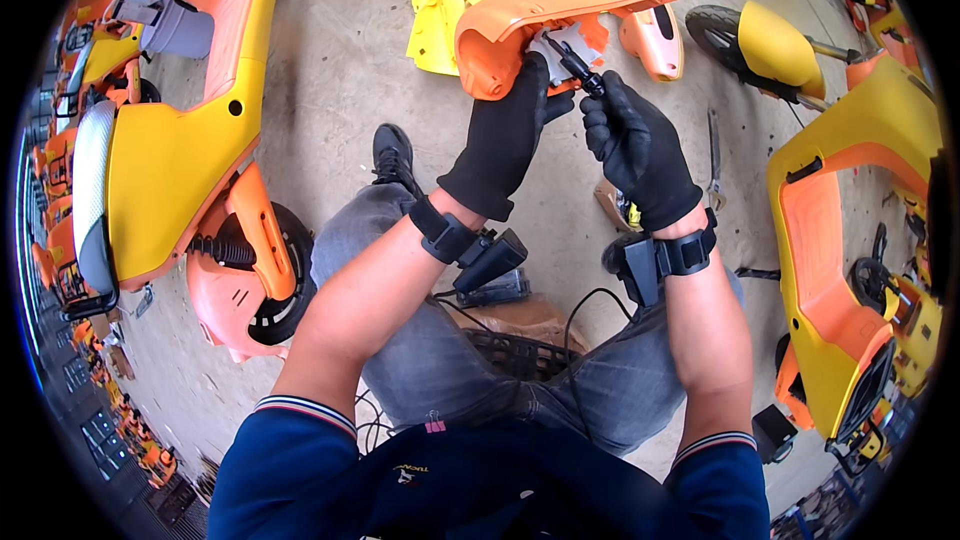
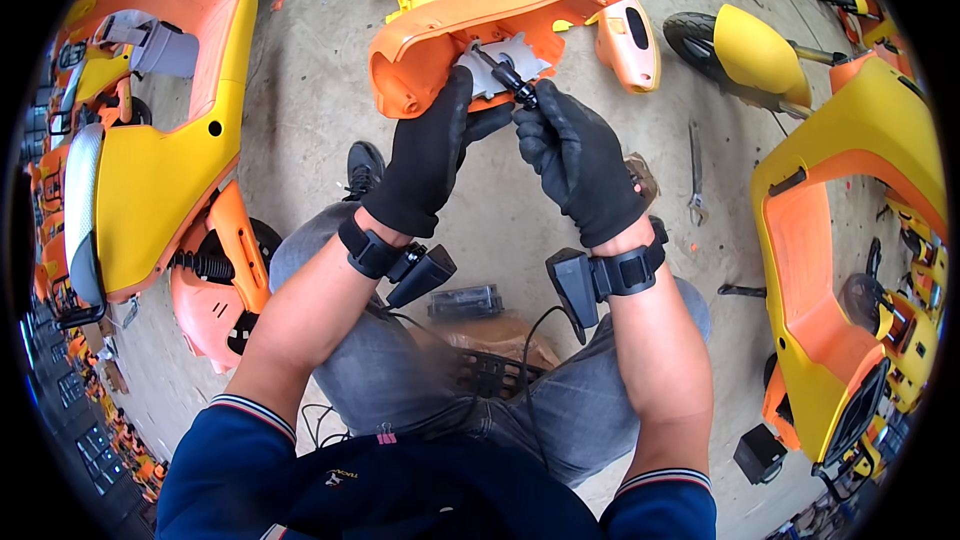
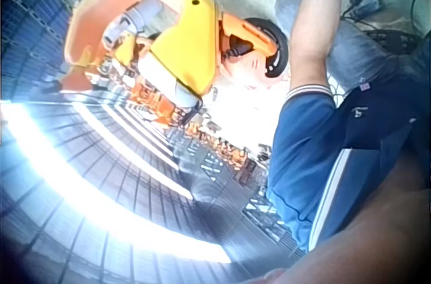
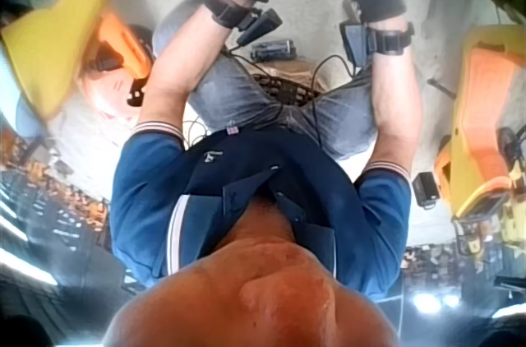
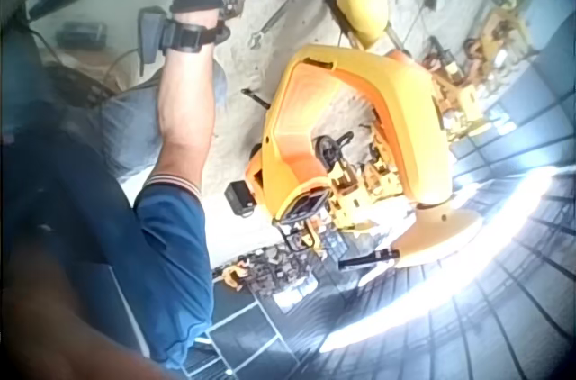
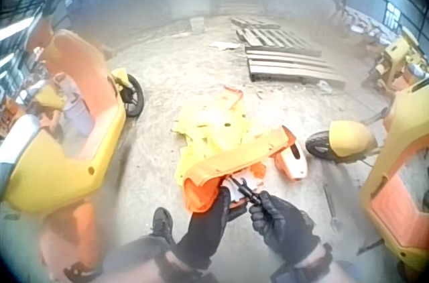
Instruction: The person sits on the floor and uses a screwdriver to remove screws from yellow and orange scooter body panels. They detach a metal bracket from an orange panel and then work on a yellow panel, removing screws and setting the parts aside.
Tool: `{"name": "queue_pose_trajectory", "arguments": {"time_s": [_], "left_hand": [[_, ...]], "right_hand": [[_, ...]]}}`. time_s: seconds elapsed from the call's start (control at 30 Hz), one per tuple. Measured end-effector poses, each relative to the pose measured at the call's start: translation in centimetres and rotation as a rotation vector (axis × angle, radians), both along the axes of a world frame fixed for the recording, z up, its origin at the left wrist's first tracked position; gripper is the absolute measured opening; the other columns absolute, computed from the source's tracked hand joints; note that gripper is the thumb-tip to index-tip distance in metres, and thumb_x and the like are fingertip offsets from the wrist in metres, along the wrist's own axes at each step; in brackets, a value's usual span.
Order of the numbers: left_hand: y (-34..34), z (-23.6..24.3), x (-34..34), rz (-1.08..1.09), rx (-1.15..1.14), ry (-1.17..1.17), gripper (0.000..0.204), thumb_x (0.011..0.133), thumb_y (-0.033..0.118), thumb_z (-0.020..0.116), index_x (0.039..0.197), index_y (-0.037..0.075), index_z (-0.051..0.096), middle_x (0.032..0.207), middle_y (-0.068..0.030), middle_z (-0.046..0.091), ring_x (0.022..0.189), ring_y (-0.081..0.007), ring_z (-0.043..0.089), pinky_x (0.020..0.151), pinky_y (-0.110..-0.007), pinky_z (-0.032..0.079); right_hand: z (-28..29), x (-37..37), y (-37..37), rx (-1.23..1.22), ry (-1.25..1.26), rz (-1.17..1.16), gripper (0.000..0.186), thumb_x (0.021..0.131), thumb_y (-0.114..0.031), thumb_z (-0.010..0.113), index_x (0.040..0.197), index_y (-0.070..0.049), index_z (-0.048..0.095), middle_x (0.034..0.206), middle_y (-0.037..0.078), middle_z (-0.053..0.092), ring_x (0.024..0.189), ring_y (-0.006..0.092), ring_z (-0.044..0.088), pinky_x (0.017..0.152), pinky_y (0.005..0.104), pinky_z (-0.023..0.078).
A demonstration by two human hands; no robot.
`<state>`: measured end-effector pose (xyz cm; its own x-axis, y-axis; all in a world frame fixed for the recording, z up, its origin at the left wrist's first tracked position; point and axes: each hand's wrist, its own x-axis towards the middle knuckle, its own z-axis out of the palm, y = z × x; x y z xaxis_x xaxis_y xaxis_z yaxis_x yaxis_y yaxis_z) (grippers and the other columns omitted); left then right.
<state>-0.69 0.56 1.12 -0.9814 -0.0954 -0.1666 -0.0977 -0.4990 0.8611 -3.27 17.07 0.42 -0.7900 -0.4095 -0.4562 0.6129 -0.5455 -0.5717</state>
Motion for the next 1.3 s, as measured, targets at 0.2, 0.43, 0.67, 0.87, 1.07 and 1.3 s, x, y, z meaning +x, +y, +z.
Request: {"name": "queue_pose_trajectory", "arguments": {"time_s": [0.2, 0.43, 0.67, 0.87, 1.07, 1.3], "left_hand": [[0.2, -0.1, 0.0, -0.007, 0.04, 0.011, 0.035, 0.102, 0.022, 0.046, 0.13, 0.001, 0.044, 0.118, -0.0101, 0.057, 0.101, -0.0192, 0.065, 0.09, -0.034, 0.057], [0.4, -0.2, -0.1, -0.007, 0.053, 0.06, 0.035, 0.102, 0.021, 0.046, 0.131, 0.001, 0.043, 0.12, -0.0104, 0.056, 0.102, -0.0189, 0.064, 0.09, -0.035, 0.057], [0.5, -0.6, 0.0, -0.034, 0.016, -0.002, 0.034, 0.103, 0.021, 0.046, 0.13, 0.001, 0.045, 0.118, -0.0094, 0.057, 0.103, -0.0202, 0.065, 0.091, -0.035, 0.057], [1.0, -0.7, 0.2, -0.037, 0.004, 0.027, 0.034, 0.103, 0.022, 0.045, 0.129, 0.001, 0.046, 0.116, -0.0092, 0.058, 0.099, -0.0197, 0.066, 0.089, -0.034, 0.057], [1.1, -0.7, 0.2, -0.028, -0.02, 0.018, 0.036, 0.103, 0.024, 0.047, 0.131, 0.001, 0.045, 0.117, -0.0098, 0.058, 0.101, -0.0194, 0.065, 0.091, -0.034, 0.056], [1.1, -0.8, 0.5, -0.082, -0.01, 0.003, 0.037, 0.103, 0.026, 0.047, 0.131, 0.001, 0.046, 0.118, -0.0092, 0.057, 0.1, -0.0165, 0.063, 0.089, -0.033, 0.056]], "right_hand": [[0.6, 0.0, 0.1, -0.079, -0.108, 0.129, 0.026, 0.099, -0.026, 0.057, 0.102, 0.0, 0.061, 0.082, 0.007, 0.063, 0.066, 0.0104, 0.057, 0.057, 0.0197, 0.048], [1.0, 0.9, -1.2, 0.149, 0.129, 0.001, 0.021, 0.098, -0.018, 0.058, 0.111, -0.001, 0.056, 0.086, 0.006, 0.063, 0.071, 0.0094, 0.059, 0.06, 0.0187, 0.049], [0.5, 0.4, -1.2, 0.116, 0.105, 0.046, 0.026, 0.1, -0.024, 0.056, 0.115, -0.003, 0.055, 0.086, 0.004, 0.062, 0.066, 0.0079, 0.053, 0.058, 0.0195, 0.046], [2.5, 0.7, -0.6, 0.234, 0.085, 0.086, 0.032, 0.102, -0.029, 0.051, 0.117, -0.001, 0.057, 0.086, 0.001, 0.059, 0.066, 0.0076, 0.049, 0.058, 0.0199, 0.043], [1.2, 0.3, -2.0, 0.263, 0.245, -0.083, 0.032, 0.098, -0.026, 0.056, 0.118, 0.0, 0.056, 0.084, 0.004, 0.062, 0.066, 0.0083, 0.054, 0.059, 0.0212, 0.046], [1.6, 0.0, -1.0, 0.192, 0.109, 0.016, 0.03, 0.097, -0.023, 0.058, 0.115, 0.001, 0.057, 0.082, 0.005, 0.063, 0.063, 0.0097, 0.054, 0.057, 0.0224, 0.047]]}}
